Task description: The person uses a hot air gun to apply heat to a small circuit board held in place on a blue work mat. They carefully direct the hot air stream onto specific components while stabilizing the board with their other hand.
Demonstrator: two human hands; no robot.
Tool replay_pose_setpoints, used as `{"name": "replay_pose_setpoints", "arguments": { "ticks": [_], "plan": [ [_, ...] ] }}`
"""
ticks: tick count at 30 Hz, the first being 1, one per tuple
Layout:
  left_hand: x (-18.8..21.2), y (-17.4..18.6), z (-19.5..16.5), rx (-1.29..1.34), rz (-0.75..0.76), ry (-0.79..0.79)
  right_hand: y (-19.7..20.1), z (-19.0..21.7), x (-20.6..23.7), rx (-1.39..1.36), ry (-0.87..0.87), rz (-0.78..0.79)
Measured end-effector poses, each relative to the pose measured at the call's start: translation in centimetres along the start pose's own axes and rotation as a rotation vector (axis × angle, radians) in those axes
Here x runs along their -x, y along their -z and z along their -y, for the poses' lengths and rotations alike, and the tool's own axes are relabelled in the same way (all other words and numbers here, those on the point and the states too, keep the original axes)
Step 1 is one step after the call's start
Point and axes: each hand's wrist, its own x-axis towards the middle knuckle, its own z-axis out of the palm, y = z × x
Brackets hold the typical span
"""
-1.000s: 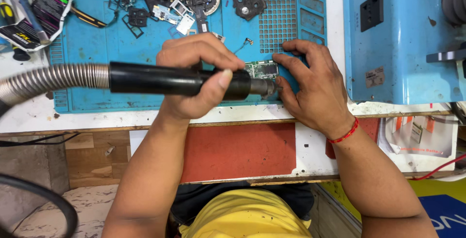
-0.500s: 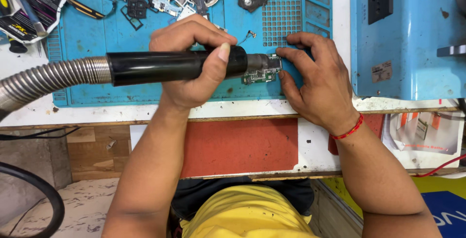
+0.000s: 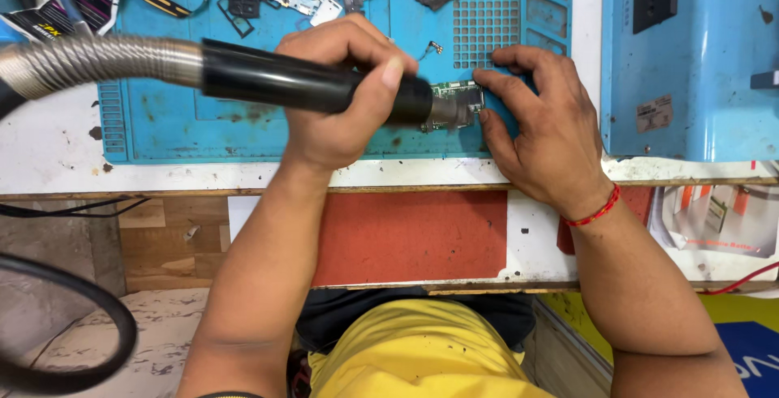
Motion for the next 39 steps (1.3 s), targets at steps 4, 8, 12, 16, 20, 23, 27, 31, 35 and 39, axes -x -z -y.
{"name": "replay_pose_setpoints", "arguments": {
  "ticks": [4,8,12,16,20,23,27,31,35,39],
  "plan": [
    [-0.22,-0.16,-0.21,-0.028,0.033,-0.036,-0.01,0.14,0.01,-0.014,-0.014,0.011],
    [-0.33,-0.45,-0.14,-0.068,-0.123,0.035,-0.05,-0.11,0.08,-0.001,-0.011,0.009],
    [-0.1,0.02,-0.12,-0.014,-0.023,-0.004,-0.16,-0.06,0.14,-0.018,-0.003,0.008],
    [0.03,0.0,0.04,-0.021,-0.009,-0.015,-0.14,0.02,-0.05,-0.018,-0.008,0.017],
    [0.14,-0.31,0.17,-0.062,-0.093,0.013,-0.16,0.13,0.05,-0.012,-0.006,0.016],
    [0.32,-0.26,0.28,-0.094,-0.07,0.002,-0.19,0.0,0.07,-0.009,-0.009,0.013],
    [0.55,-0.17,0.37,-0.005,-0.056,0.038,-0.23,0.05,0.07,-0.015,-0.015,0.016],
    [0.4,-0.46,0.22,-0.07,-0.096,0.016,-0.14,0.18,-0.24,-0.02,-0.041,-0.006],
    [-0.05,-0.52,0.0,-0.239,-0.138,-0.009,-0.06,0.42,-0.41,-0.038,-0.079,-0.01],
    [-0.04,-0.52,0.01,-0.009,-0.044,0.0,0.1,0.37,-0.48,-0.036,-0.065,-0.016]
  ]
}}
